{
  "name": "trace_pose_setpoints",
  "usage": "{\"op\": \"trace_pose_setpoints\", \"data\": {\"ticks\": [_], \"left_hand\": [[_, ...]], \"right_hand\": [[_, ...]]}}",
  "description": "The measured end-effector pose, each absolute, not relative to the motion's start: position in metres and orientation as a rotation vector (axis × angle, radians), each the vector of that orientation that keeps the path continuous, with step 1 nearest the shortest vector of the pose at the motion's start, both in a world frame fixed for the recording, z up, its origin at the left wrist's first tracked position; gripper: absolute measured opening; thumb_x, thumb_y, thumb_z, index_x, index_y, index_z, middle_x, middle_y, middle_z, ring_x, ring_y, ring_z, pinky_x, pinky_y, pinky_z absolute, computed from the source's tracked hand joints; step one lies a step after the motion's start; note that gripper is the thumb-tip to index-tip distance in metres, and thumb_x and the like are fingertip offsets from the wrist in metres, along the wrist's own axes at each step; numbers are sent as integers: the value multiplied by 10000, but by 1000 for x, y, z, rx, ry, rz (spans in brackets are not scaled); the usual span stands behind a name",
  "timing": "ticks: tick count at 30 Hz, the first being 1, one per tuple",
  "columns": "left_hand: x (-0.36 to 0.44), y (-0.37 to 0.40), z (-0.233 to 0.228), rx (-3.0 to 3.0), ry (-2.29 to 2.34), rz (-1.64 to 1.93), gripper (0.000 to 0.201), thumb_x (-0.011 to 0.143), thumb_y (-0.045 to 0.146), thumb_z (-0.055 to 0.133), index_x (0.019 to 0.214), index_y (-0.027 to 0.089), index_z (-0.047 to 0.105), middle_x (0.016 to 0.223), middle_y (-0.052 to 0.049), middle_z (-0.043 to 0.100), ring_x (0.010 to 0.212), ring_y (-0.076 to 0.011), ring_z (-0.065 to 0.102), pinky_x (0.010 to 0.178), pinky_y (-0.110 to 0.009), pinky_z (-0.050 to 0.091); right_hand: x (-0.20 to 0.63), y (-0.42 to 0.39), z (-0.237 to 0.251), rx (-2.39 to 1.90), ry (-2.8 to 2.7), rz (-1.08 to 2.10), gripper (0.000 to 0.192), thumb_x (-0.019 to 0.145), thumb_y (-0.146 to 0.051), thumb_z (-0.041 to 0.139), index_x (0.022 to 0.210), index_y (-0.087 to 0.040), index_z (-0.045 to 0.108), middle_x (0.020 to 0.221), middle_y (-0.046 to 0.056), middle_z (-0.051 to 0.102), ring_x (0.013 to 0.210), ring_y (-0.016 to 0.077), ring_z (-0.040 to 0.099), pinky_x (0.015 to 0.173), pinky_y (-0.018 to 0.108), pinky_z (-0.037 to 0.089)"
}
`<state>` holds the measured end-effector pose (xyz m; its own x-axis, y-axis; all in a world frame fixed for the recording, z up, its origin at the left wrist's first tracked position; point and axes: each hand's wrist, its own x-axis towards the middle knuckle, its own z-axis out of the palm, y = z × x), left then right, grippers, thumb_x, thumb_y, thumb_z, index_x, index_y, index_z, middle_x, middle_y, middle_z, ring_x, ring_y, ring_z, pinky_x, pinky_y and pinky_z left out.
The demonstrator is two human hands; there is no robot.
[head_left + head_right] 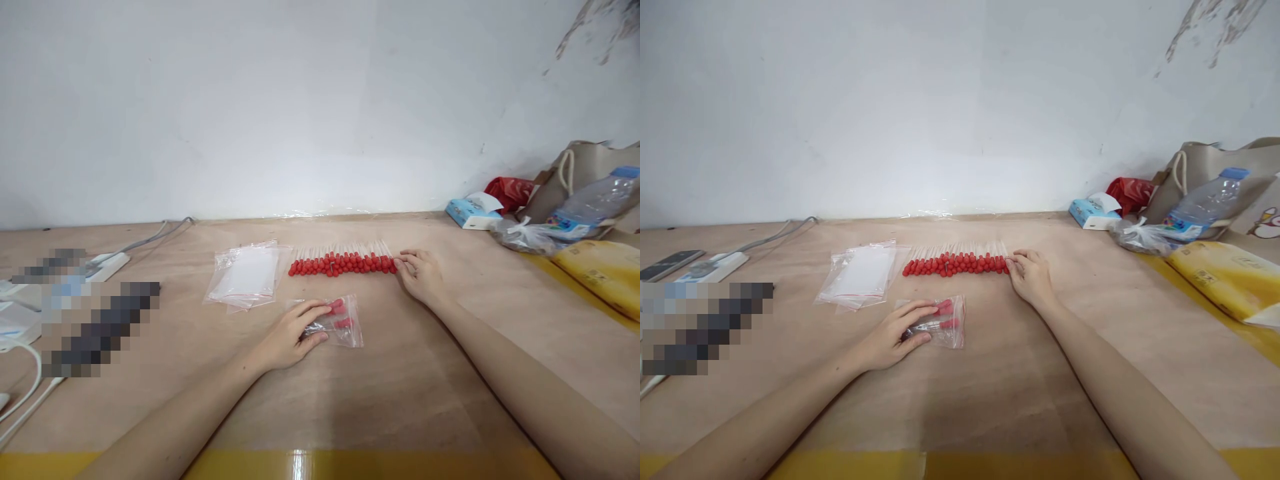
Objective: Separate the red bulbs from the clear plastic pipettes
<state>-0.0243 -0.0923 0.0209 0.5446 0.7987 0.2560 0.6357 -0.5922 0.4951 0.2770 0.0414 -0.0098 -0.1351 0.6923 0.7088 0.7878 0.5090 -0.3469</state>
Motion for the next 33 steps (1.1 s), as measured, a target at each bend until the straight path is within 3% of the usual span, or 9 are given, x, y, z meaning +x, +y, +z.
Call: {"op": "trace_pose_setpoints", "data": {"ticks": [3,8,14,18,22,24,27,30,33], "left_hand": [[-22,-94,21,2420,1215,657,423,848,301,478,1264,275,409,1312,-45,423,1178,-187,426,992,-352,361],[-15,-101,25,2240,1486,770,413,849,363,463,1247,259,425,1309,-67,420,1194,-221,411,988,-401,354],[-15,-116,37,2132,1474,731,518,832,403,479,1307,270,323,1321,-81,405,1197,-237,408,950,-410,393],[-12,-124,41,1973,1396,743,523,827,416,479,1300,275,308,1252,-104,457,930,-189,574,732,-329,508],[-5,-122,39,1709,1245,671,426,856,418,421,1235,227,378,944,-58,608,597,-109,584,524,-254,489],[-8,-113,36,1786,1343,740,347,852,416,433,1129,214,486,853,-32,621,626,-120,581,558,-259,481],[-20,-90,28,2057,1546,951,250,835,379,472,989,217,583,960,-42,606,862,-177,567,734,-318,469],[-32,-67,21,2184,1528,1060,242,840,334,463,999,199,586,1065,-58,575,1020,-203,515,868,-358,418],[-36,-57,16,2117,1464,1007,269,859,325,423,1036,189,573,1051,-52,605,971,-186,547,843,-337,427]], "right_hand": [[271,34,-7,-1217,-1825,-156,296,831,-371,423,807,-180,648,898,99,624,843,212,549,779,367,412],[246,-7,9,-1229,-1957,-51,345,837,-421,427,621,-197,576,627,32,586,645,157,524,767,362,333],[210,-50,26,-1224,-2240,371,376,732,-584,517,732,-212,578,612,-22,594,586,125,516,719,326,318],[200,-58,28,-1331,-2301,458,482,738,-622,473,519,-195,516,530,-26,585,526,113,508,726,342,296],[200,-57,27,-1373,-2298,484,431,706,-605,524,543,-207,548,558,-31,607,551,121,530,710,327,293],[202,-55,28,-1393,-2286,490,385,663,-594,575,592,-216,573,594,-33,620,579,129,541,693,318,295],[204,-51,29,-1407,-2289,571,298,659,-529,615,651,-231,605,613,-38,626,597,133,544,667,306,301],[206,-47,31,-1403,-2333,678,148,714,-386,604,679,-243,624,616,-48,624,603,127,540,666,298,306],[207,-46,29,-1360,-2412,668,113,754,-300,557,680,-233,609,641,-46,625,632,127,539,701,312,296]]}}
